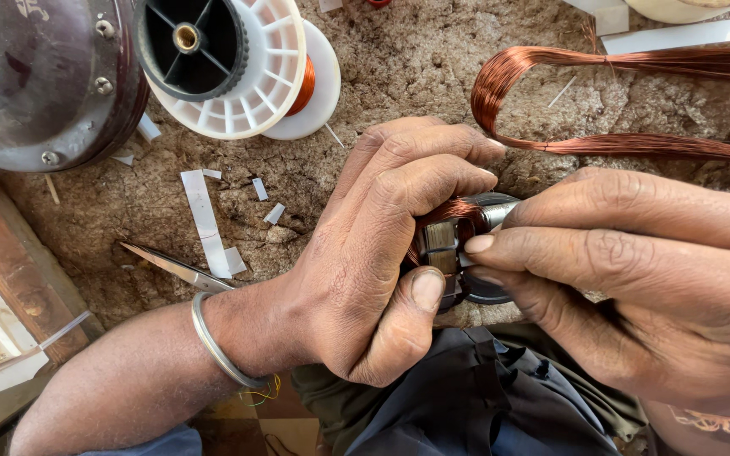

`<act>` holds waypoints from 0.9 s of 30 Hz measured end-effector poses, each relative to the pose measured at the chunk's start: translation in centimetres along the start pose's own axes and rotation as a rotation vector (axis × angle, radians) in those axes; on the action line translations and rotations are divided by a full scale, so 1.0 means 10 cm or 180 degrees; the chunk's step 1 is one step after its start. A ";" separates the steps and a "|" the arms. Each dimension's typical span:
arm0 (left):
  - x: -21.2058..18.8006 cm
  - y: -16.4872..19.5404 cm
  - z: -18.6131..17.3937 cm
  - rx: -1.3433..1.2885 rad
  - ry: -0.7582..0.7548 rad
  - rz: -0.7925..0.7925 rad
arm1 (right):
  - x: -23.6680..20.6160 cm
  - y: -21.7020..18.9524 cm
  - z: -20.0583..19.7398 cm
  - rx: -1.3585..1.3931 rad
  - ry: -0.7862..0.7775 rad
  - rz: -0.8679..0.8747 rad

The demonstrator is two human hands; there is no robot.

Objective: The person winds enameled copper wire by hand around a small motor armature, pressing and guiding the wire coils into place with both hands. They turn the armature as they work, then set it down on the workbench and pick up a length of wire.

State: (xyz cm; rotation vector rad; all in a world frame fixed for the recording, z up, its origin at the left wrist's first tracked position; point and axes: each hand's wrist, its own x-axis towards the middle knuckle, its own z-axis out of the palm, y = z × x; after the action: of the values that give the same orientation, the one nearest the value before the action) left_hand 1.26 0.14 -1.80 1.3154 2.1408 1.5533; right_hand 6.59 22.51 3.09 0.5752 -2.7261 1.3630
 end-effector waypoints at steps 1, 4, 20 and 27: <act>0.00 0.00 0.00 -0.0004 -0.0006 0.0000 | 0.00 0.01 0.01 0.0009 0.0018 0.0014; 0.00 -0.01 0.00 -0.0006 -0.0011 0.0008 | -0.02 0.03 0.04 0.0042 0.0103 0.0069; -0.01 -0.01 -0.01 0.0007 -0.0019 0.0019 | -0.07 -0.03 0.03 0.0025 0.0086 0.0331; -0.01 -0.01 0.00 0.0027 -0.0016 0.0019 | -0.03 -0.06 0.07 -0.0024 0.0203 0.0198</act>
State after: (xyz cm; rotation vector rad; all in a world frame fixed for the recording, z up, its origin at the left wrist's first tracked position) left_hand 1.23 0.08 -1.95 1.3283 2.1445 1.5433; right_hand 7.13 21.68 3.09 0.4419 -2.7190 1.3587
